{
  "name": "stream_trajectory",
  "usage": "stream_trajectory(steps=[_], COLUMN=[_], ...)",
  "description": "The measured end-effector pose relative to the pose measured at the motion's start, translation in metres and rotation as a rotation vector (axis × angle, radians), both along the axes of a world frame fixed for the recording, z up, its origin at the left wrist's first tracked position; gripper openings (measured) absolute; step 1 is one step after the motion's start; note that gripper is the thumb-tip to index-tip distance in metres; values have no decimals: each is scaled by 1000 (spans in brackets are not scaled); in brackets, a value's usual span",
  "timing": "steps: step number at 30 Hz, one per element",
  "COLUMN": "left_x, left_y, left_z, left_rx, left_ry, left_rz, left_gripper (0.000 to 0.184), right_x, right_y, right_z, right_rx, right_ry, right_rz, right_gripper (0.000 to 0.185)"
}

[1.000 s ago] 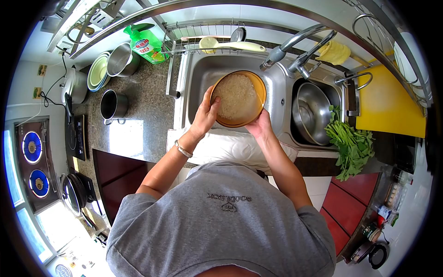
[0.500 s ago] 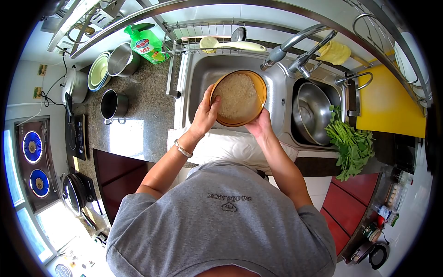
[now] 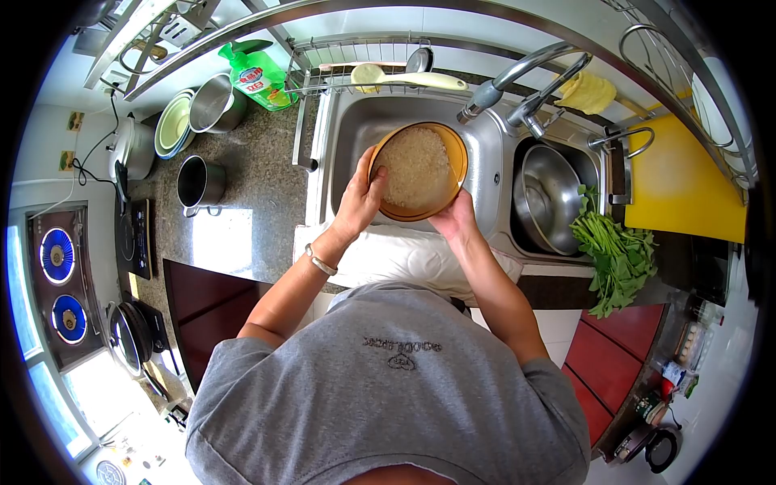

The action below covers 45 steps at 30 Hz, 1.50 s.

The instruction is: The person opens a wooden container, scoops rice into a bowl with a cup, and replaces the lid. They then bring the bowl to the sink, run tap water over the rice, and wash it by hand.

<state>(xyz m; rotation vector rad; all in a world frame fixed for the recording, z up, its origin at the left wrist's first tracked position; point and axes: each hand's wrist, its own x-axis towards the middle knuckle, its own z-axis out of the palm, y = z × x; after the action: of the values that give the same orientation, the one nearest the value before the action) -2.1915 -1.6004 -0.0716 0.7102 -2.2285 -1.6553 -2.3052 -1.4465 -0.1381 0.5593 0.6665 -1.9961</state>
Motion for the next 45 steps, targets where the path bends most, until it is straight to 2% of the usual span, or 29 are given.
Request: stream_trajectory(steps=[7, 9, 10, 12, 16, 18, 20, 21, 23, 25, 26, 27, 28, 29, 30, 32, 35, 37, 39, 43, 45], left_x=[-1, -1, -1, 1, 5, 4, 2, 0, -4, -10, -13, -17, -21, -24, -27, -31, -35, -35, -36, -38, -38], left_y=[0, -1, -1, -1, -8, -8, -4, -2, -2, -2, -1, 0, 1, 3, 5, 7, 8, 8, 7, 7, 8], left_z=[1, 1, 5, 17, 1, -11, -9, -9, -12, -12, -10, -8, -5, -1, 3, 9, 13, 11, 7, 3, 5], left_rx=[50, 210, 210, 622, 777, 992, 1016, 1040, 1027, 1011, 1016, 1020, 1019, 1002, 985, 977, 970, 968, 971, 980, 958], left_ry=[11, 13, 13, -160, -199, -190, -162, -133, -138, -140, -143, -146, -140, -150, -161, -167, -168, -162, -136, -121, -118], left_rz=[-2, 35, 34, 87, 36, 73, 77, 83, 75, 66, 53, 39, 43, 48, 53, 56, 63, 66, 47, 48, 68], left_gripper=[52, 51, 51, 48, 47, 47, 46, 46, 46, 46, 46, 46, 46, 47, 47, 48, 48, 49, 49, 49, 48], right_x=[0, 0, 0, -3, -37, -86, -131, -164, -210, -255, -265, -263, -267, -270, -269, -262, -274, -272, -270, -264, -259], right_y=[-1, 2, 3, 11, 34, 52, 61, 71, 79, 90, 88, 85, 82, 80, 77, 75, 96, 103, 107, 104, 102], right_z=[3, 5, 5, -1, -6, -38, -18, -25, -10, -12, -7, 16, 21, 24, 28, 32, 5, 2, 5, 6, -9], right_rx=[5, 15, 26, 71, 412, 513, 832, 999, 1306, 1376, 1195, 1213, 1158, 1101, 1096, 1083, 1056, 981, 999, 985, 1180], right_ry=[-7, -9, -9, 32, 166, 354, 656, 870, 1119, 1330, 1318, 1291, 1235, 1176, 1181, 1120, 1054, 1029, 795, 723, 841], right_rz=[-1, -5, -9, 41, 267, 125, -115, -177, -309, -302, -304, -111, -3, 105, 107, 0, 22, -23, -94, -123, -292], right_gripper=[37, 35, 33, 31, 22, 20, 31, 39, 47, 55, 55, 42, 36, 35, 35, 39, 42, 41, 39, 34, 26])
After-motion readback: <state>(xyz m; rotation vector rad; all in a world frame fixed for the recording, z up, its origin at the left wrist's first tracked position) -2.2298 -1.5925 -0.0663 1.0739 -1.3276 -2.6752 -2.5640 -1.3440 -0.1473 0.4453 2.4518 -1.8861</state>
